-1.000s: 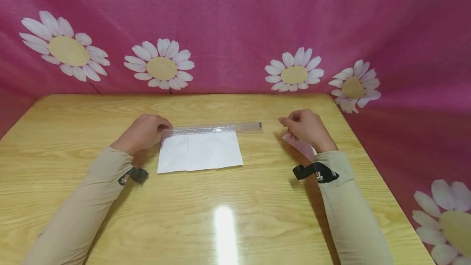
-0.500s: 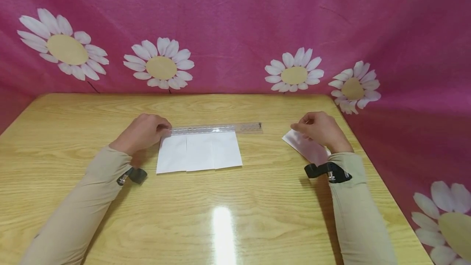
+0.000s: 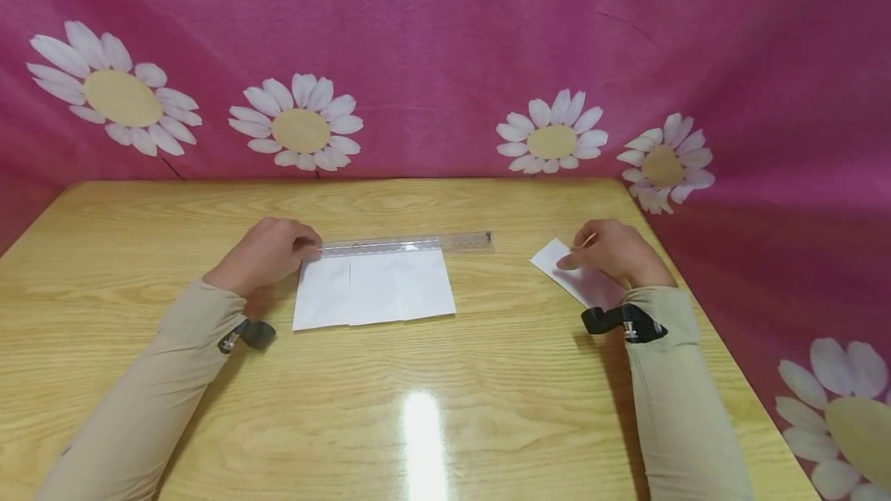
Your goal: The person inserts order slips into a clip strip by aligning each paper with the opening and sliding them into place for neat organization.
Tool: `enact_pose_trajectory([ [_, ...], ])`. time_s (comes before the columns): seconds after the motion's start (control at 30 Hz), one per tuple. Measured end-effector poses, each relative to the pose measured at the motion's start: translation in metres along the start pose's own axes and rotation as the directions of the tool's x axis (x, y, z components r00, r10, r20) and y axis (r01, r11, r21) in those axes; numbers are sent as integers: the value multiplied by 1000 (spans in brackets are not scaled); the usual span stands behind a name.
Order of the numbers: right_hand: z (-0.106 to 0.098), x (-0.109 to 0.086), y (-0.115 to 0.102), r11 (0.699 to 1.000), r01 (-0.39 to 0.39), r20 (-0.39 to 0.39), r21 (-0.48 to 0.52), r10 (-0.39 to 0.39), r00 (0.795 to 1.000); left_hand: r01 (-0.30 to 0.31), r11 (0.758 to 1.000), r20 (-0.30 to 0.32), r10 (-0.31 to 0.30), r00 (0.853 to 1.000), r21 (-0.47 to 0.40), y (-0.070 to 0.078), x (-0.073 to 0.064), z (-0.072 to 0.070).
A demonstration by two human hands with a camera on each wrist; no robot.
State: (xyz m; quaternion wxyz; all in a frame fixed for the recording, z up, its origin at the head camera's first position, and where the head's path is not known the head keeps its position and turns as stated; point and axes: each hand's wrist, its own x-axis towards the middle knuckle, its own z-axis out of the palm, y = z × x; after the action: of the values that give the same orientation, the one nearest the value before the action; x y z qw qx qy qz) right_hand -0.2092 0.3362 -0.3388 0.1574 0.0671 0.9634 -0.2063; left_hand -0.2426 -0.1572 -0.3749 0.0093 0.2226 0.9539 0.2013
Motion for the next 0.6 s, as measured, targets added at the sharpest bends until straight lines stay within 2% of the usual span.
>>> enact_pose_trajectory([
  [0.1,1,0,2,999,-36,34,2,36,999,-1,1000,1,1,1000,0,0,0,0],
  [0.23,4,-1,5,999,-46,57,-9,47,997,-1,1000,3,1,1000,-1,0,0,1],
  [0.6,8,-2,6,995,-75,51,-58,78,996,18,1000,16,-18,1000,6,-2,1,1],
])
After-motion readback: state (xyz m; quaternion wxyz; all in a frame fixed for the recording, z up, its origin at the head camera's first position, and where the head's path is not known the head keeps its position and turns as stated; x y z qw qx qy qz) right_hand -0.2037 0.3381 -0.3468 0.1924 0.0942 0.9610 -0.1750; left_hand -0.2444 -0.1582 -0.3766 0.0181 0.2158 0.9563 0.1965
